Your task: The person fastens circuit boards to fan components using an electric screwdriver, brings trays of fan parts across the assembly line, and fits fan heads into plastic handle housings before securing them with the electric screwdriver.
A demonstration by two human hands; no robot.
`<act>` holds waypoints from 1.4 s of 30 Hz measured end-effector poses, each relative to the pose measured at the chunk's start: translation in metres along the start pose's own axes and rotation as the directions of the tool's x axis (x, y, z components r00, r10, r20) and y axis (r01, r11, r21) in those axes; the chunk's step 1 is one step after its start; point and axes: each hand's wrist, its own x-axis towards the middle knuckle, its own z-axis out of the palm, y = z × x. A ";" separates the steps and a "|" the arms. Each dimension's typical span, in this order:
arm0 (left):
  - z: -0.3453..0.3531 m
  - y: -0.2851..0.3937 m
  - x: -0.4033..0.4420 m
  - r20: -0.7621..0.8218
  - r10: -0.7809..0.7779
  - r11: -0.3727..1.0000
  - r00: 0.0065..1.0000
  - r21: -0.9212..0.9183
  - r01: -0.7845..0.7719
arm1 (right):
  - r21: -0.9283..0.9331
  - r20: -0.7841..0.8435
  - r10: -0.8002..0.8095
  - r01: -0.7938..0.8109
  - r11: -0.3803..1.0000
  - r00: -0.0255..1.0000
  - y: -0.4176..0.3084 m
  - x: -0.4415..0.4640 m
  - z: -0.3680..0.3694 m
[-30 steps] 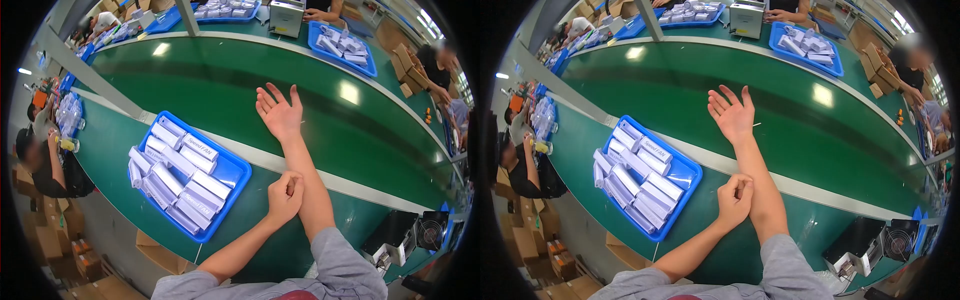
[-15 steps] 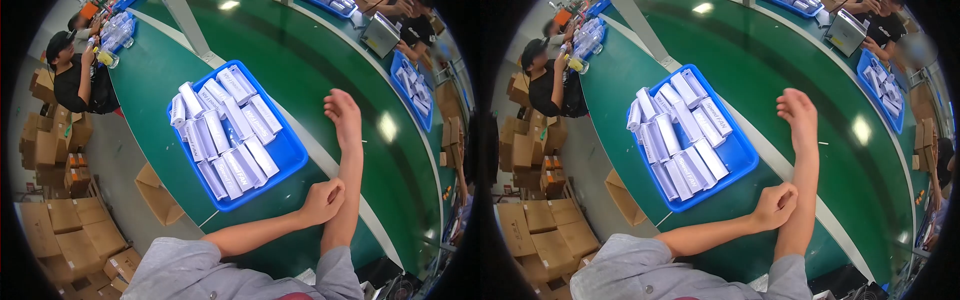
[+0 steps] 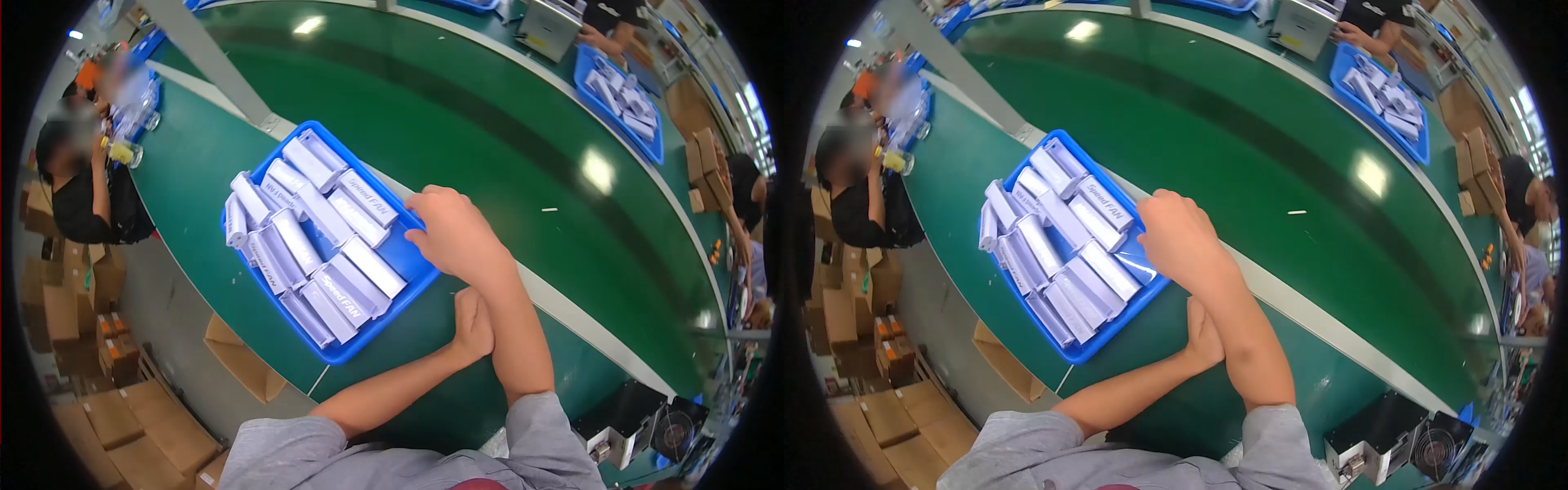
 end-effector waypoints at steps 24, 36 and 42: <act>0.007 0.007 0.011 -0.048 0.119 0.993 0.992 -0.005 -0.119 | -0.108 -0.102 0.072 -0.083 0.991 0.992 -0.016 -0.012 0.005; 0.007 0.022 0.009 -0.094 0.199 0.979 0.975 0.069 -0.193 | 0.644 -0.081 0.044 0.019 0.764 0.996 0.019 0.000 0.026; -0.137 0.178 -0.059 0.106 0.285 0.797 0.953 0.525 -0.297 | 0.779 -0.051 0.044 0.012 0.626 0.998 0.032 -0.021 0.039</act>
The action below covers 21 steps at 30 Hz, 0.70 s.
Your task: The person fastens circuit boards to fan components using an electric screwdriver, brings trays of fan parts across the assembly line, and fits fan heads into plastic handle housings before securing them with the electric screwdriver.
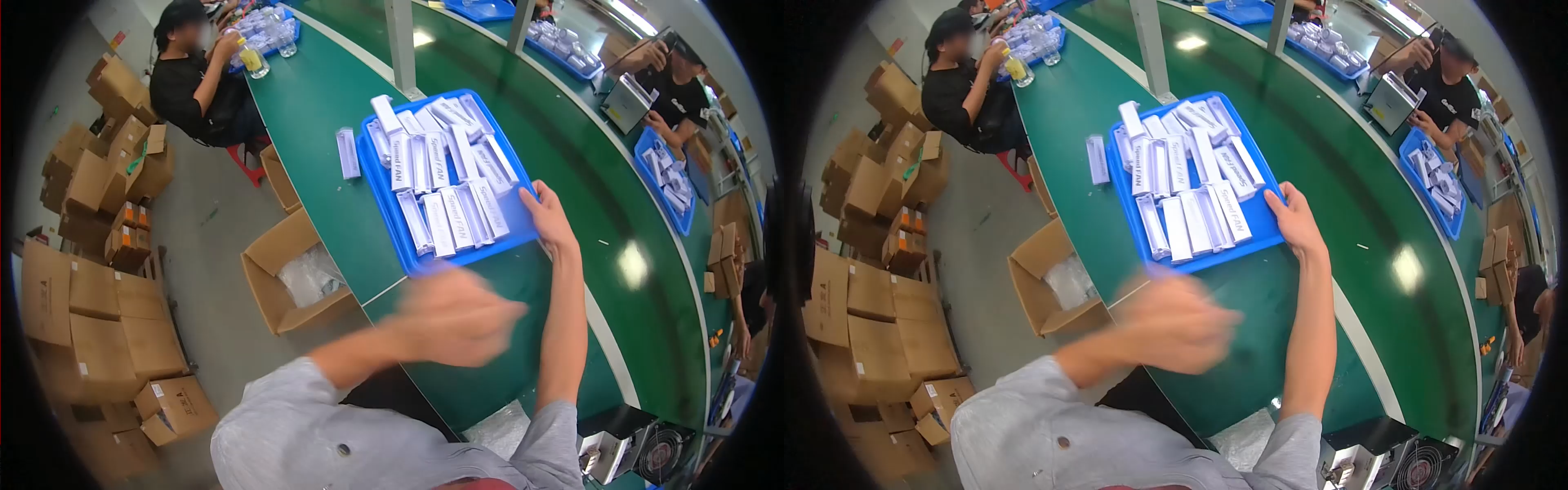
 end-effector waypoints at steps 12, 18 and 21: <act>-0.152 -0.152 0.056 -0.519 -0.003 0.498 0.855 0.741 0.451 | 0.116 -0.388 0.058 -0.014 0.993 0.920 0.024 -0.185 -0.057; -0.120 -0.108 0.071 -0.278 -0.371 0.437 0.886 0.789 0.431 | 0.259 -0.631 0.167 0.003 0.966 0.758 0.047 -0.315 -0.069; -0.107 -0.119 0.065 -0.117 -0.440 0.734 0.891 0.525 0.431 | 0.270 -0.691 0.152 0.057 0.961 0.707 0.075 -0.353 -0.069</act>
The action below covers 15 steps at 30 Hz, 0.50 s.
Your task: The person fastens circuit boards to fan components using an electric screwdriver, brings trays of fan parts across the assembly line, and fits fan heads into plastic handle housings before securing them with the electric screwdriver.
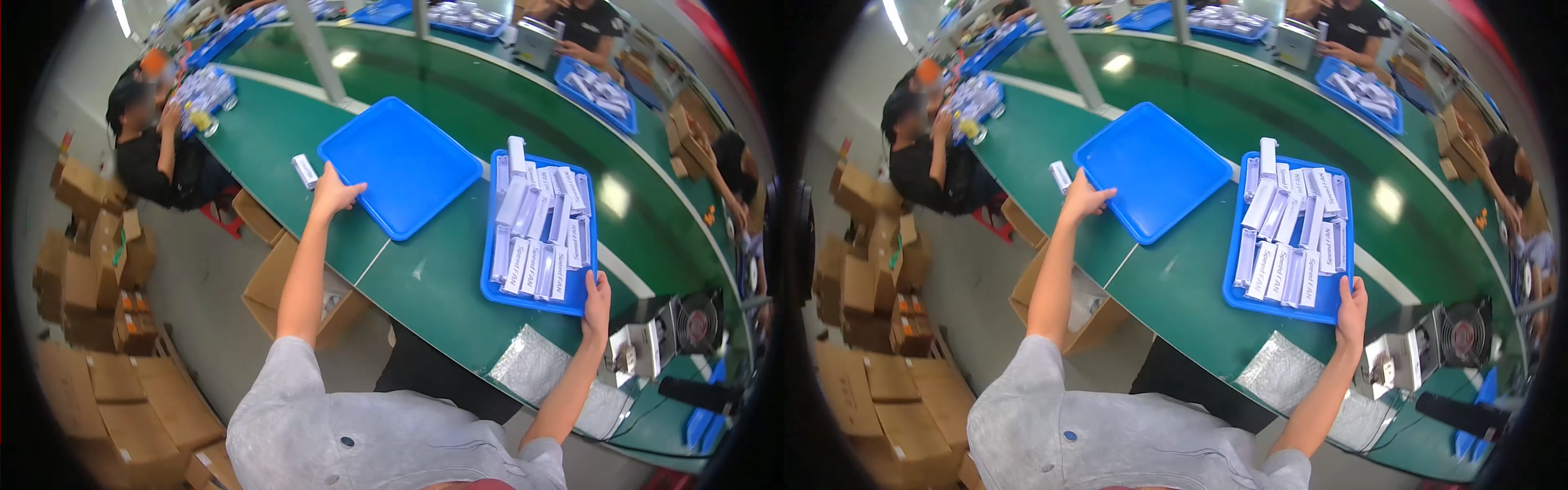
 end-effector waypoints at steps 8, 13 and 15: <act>0.050 0.072 0.137 -0.277 0.181 0.983 0.944 0.034 -0.178 | -0.321 -0.196 -0.127 0.059 0.945 0.972 0.003 -0.022 0.003; 0.101 0.146 0.198 0.235 -0.032 0.625 0.971 -0.754 0.203 | -0.383 -0.196 -0.141 0.057 0.922 0.970 0.001 -0.024 0.003; 0.120 0.169 0.189 0.318 0.030 0.763 0.948 -0.620 0.184 | -0.383 -0.198 -0.123 0.039 0.923 0.972 -0.003 -0.027 0.003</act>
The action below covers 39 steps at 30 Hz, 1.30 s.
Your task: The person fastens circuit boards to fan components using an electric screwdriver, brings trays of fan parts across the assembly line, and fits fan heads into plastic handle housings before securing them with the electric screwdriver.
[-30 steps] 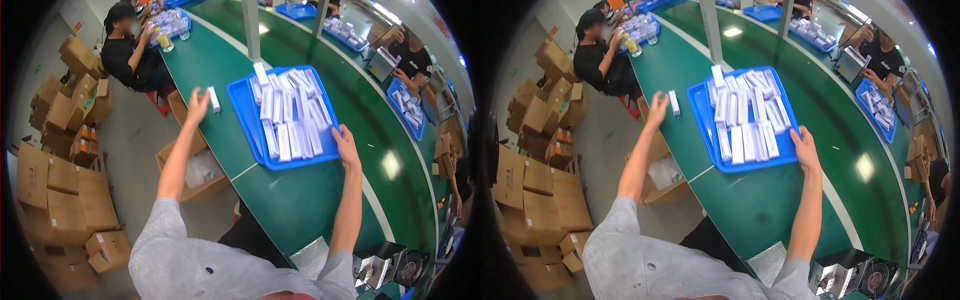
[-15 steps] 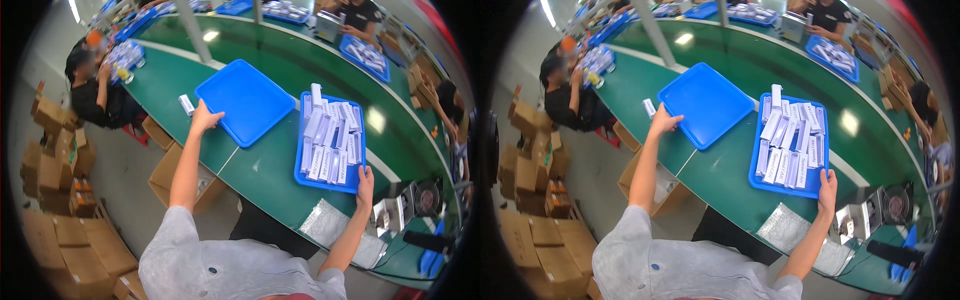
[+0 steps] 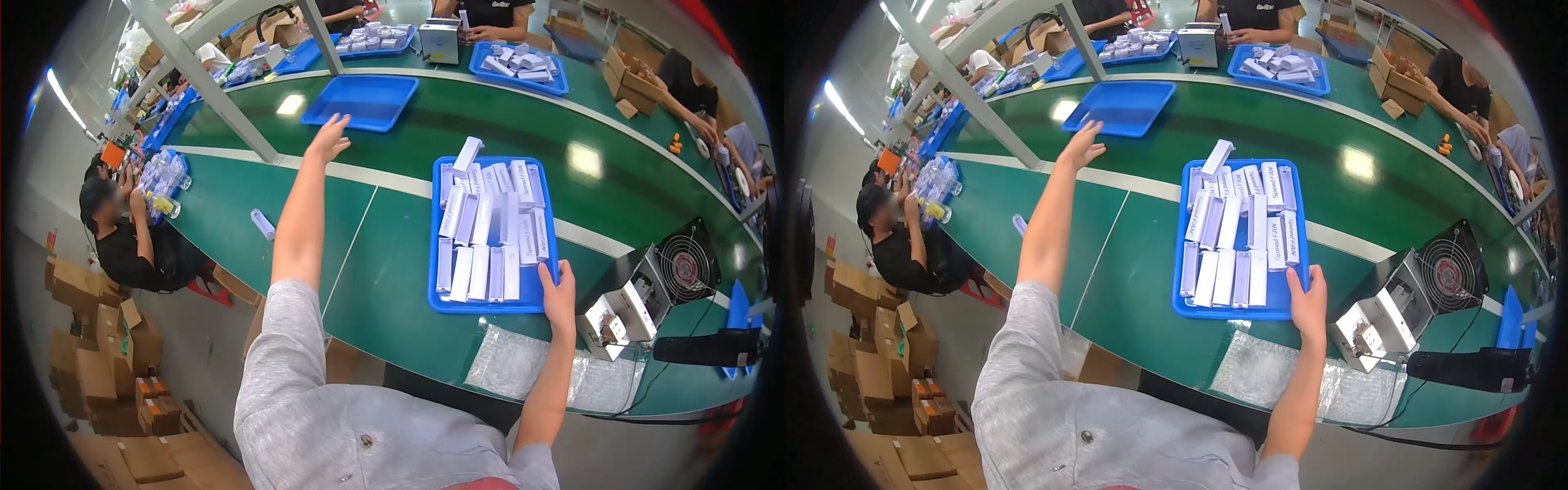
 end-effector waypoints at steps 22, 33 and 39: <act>-0.234 -0.147 -0.204 -0.460 0.407 0.362 0.789 0.875 0.323 | 0.117 0.140 -0.066 0.050 0.992 0.988 0.018 0.005 0.004; -0.132 -0.079 -0.172 -0.085 0.510 0.842 0.856 0.251 -0.477 | 0.150 0.448 -0.219 0.168 0.974 0.867 -0.034 0.001 0.116; -0.081 -0.064 -0.178 0.055 0.424 0.777 0.904 0.491 -0.394 | -0.071 0.133 -0.351 0.362 0.929 0.927 -0.048 -0.008 0.134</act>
